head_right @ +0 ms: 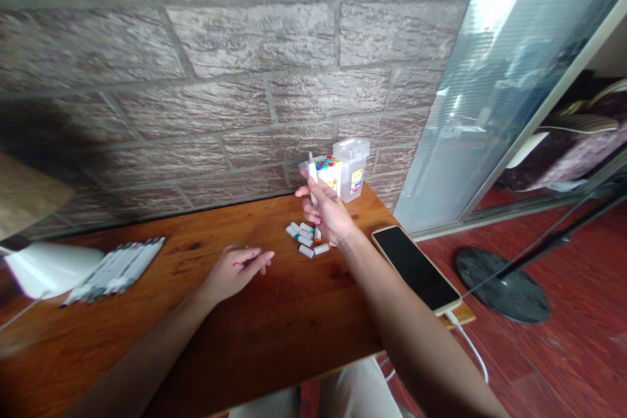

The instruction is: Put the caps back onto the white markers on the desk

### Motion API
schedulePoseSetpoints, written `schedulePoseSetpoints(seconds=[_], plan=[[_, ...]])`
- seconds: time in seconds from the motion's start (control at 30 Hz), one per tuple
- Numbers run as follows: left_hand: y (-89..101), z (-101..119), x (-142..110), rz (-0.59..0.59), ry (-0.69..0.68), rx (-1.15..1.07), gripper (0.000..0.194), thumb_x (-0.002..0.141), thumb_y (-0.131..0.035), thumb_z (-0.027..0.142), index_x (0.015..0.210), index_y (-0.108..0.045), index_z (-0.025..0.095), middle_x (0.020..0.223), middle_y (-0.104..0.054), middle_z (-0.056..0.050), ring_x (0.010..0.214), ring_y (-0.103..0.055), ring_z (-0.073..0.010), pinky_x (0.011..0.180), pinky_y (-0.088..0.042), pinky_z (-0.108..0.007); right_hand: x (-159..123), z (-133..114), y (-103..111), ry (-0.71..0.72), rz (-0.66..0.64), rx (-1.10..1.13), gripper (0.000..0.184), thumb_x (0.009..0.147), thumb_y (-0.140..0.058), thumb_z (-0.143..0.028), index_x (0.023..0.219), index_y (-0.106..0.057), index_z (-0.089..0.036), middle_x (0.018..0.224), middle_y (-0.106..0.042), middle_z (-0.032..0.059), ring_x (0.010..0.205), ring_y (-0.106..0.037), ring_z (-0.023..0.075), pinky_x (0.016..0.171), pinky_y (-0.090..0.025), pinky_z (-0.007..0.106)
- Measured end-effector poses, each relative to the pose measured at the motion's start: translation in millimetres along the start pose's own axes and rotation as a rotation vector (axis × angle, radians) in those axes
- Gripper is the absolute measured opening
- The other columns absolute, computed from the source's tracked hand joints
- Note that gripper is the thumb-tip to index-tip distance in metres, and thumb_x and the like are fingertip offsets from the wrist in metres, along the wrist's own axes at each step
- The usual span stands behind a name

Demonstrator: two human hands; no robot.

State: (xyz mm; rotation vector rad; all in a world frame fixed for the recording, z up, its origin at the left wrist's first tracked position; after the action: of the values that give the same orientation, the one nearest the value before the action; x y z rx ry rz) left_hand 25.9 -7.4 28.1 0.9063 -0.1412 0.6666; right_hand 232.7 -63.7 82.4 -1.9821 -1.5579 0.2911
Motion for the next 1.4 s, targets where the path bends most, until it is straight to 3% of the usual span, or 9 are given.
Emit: schedulePoseSetpoints(seconds=[0.1,0.2,0.4,0.63,0.8,1.03,1.2,1.4], plan=[[-0.3,-1.5,-0.2,-0.001,0.011,0.008,0.042,0.097,-0.053,0.040,0.063,-0.064,0.018,0.056,-0.067,0.002,0.051,-0.061,-0.0091,0.056,-0.043,-0.019,-0.6,-0.6,0.3,0.006,-0.020,0.009,0.041,0.075,-0.079,-0.042,0.110,-0.061,-0.028,0.070,-0.049,-0.0074,0.048,-0.018,0.0049,0.042,-0.007,0.018],[-0.9,-3.1,-0.2,-0.005,0.021,0.012,0.041,0.097,-0.053,0.040,0.065,-0.065,0.018,0.057,-0.067,0.002,0.052,-0.061,-0.0094,0.057,-0.043,-0.019,-1.2,1.1,-1.2,-0.056,-0.016,-0.021,0.048,0.078,-0.071,-0.056,0.117,-0.061,-0.029,0.060,-0.033,-0.0096,0.046,-0.012,0.0061,0.041,-0.006,0.019],[-1.9,-3.0,-0.1,-0.020,0.029,0.006,0.042,0.098,-0.052,0.041,0.065,-0.065,0.018,0.058,-0.067,0.002,0.053,-0.062,-0.0097,0.057,-0.043,-0.020,-0.1,10.0,0.2,-0.065,0.008,-0.089,0.046,0.074,-0.076,-0.051,0.109,-0.064,-0.023,0.069,-0.050,-0.0066,0.046,-0.018,0.0038,0.040,-0.007,0.020],[-1.5,-1.2,0.6,-0.019,0.022,0.006,0.042,0.097,-0.053,0.041,0.064,-0.065,0.018,0.057,-0.067,0.002,0.053,-0.062,-0.0102,0.057,-0.044,-0.020,-0.3,14.7,0.7,-0.086,0.028,-0.121,0.052,0.078,-0.069,-0.059,0.119,-0.060,-0.027,0.055,-0.029,-0.0122,0.040,-0.013,0.0039,0.037,-0.004,0.019],[-2.0,-3.1,0.6,-0.020,0.021,0.011,0.042,0.097,-0.052,0.040,0.064,-0.065,0.018,0.057,-0.067,0.002,0.053,-0.062,-0.0098,0.057,-0.043,-0.020,-3.3,14.6,-2.1,-0.095,0.005,-0.205,0.050,0.074,-0.074,-0.059,0.106,-0.067,-0.021,0.065,-0.048,-0.0085,0.040,-0.016,0.0008,0.036,-0.004,0.020],[-1.9,-1.8,0.8,-0.018,0.030,0.009,0.043,0.098,-0.051,0.041,0.064,-0.064,0.018,0.058,-0.067,0.002,0.054,-0.063,-0.0104,0.059,-0.044,-0.020,-2.3,15.8,1.2,-0.148,0.072,-0.148,0.049,0.074,-0.071,-0.064,0.099,-0.066,-0.022,0.053,-0.034,-0.0117,0.038,-0.013,0.0019,0.036,-0.003,0.020],[-1.8,-1.2,0.9,-0.017,0.024,0.018,0.044,0.098,-0.051,0.041,0.063,-0.064,0.019,0.058,-0.068,0.002,0.054,-0.064,-0.0103,0.060,-0.045,-0.020,-1.9,17.4,0.0,-0.124,0.082,-0.206,0.050,0.069,-0.074,-0.066,0.080,-0.061,-0.019,0.061,-0.050,-0.0081,0.036,-0.018,0.0000,0.035,-0.004,0.020],[-2.8,-4.8,0.6,-0.027,0.031,0.013,0.043,0.098,-0.051,0.040,0.064,-0.064,0.018,0.058,-0.067,0.002,0.054,-0.063,-0.0095,0.059,-0.043,-0.019,-1.8,17.9,-2.6,-0.090,0.117,-0.209,0.053,0.067,-0.075,-0.067,0.071,-0.057,-0.018,0.072,-0.062,-0.0018,0.039,-0.025,0.0008,0.033,-0.005,0.020]])
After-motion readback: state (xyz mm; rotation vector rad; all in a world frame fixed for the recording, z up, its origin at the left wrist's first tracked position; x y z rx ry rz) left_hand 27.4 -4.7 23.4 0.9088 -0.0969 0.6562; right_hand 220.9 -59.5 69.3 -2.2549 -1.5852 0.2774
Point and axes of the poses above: each hand's wrist, its own x-axis towards the middle knuckle, its own y-axis out of the back of the hand, z = x × y, the point moved 3 cm from there along x, towards the middle knuckle
